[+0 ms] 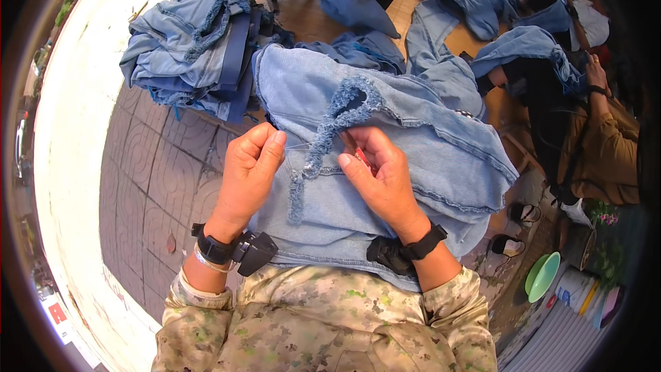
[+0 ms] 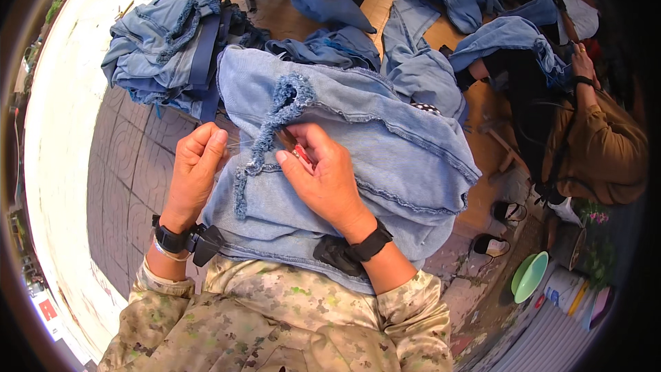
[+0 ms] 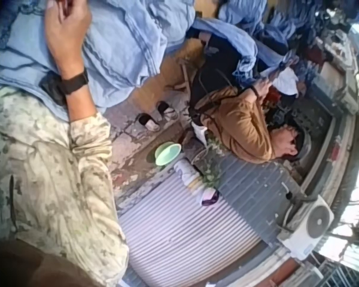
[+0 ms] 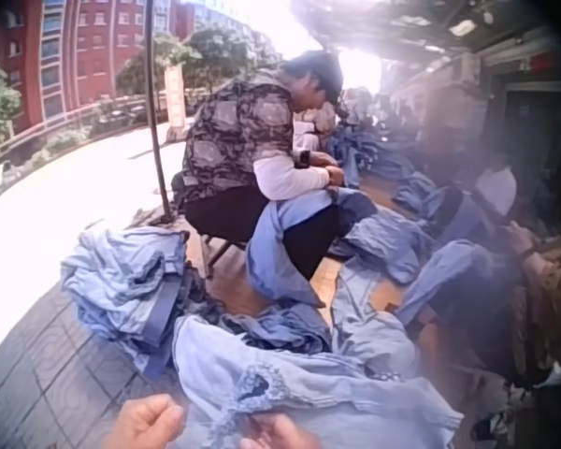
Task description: Trim and repair frayed denim fabric on a pair of blue jeans using hand tools.
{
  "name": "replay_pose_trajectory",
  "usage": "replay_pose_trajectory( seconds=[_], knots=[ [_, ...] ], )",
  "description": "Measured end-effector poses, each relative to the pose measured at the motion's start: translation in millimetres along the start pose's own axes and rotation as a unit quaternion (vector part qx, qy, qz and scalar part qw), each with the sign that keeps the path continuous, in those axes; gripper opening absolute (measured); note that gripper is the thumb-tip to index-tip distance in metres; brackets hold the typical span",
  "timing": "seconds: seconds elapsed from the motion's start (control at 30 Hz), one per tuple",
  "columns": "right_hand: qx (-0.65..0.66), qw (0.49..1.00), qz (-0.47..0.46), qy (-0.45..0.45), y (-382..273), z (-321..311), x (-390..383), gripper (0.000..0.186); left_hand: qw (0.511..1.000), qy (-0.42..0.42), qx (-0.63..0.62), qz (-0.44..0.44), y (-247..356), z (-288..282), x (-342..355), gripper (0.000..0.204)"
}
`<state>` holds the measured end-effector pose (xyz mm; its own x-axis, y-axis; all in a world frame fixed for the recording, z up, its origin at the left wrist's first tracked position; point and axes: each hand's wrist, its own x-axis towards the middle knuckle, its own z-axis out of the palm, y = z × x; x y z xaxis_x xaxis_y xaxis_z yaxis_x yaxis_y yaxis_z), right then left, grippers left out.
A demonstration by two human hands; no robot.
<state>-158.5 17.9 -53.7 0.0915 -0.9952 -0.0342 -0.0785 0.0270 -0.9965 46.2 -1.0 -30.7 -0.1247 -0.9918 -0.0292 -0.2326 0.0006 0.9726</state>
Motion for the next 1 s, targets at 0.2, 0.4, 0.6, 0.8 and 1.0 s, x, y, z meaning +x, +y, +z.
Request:
replay_pose_trajectory(
  seconds=[0.2,0.4,0.6,0.8,1.0],
  knots=[
    [0.034,0.999,-0.016,-0.006,0,0,0,0.026,0.984,0.003,-0.159,-0.082,7,8,-2,0.026],
    [-0.291,0.941,-0.175,-0.009,-50,-3,0,0.023,0.994,0.034,-0.103,-0.017,6,6,-4,0.027],
    [-0.475,0.851,-0.225,-0.01,-69,6,3,0.015,0.996,0.048,-0.072,0.017,11,7,-6,0.028],
    [-0.512,0.827,-0.232,-0.018,-72,13,7,0.015,0.997,0.05,-0.047,0.045,10,5,-8,0.029],
    [-0.508,0.831,-0.225,-0.029,-70,16,8,0.013,0.996,0.05,-0.054,0.049,10,4,-9,0.029]
  ],
)
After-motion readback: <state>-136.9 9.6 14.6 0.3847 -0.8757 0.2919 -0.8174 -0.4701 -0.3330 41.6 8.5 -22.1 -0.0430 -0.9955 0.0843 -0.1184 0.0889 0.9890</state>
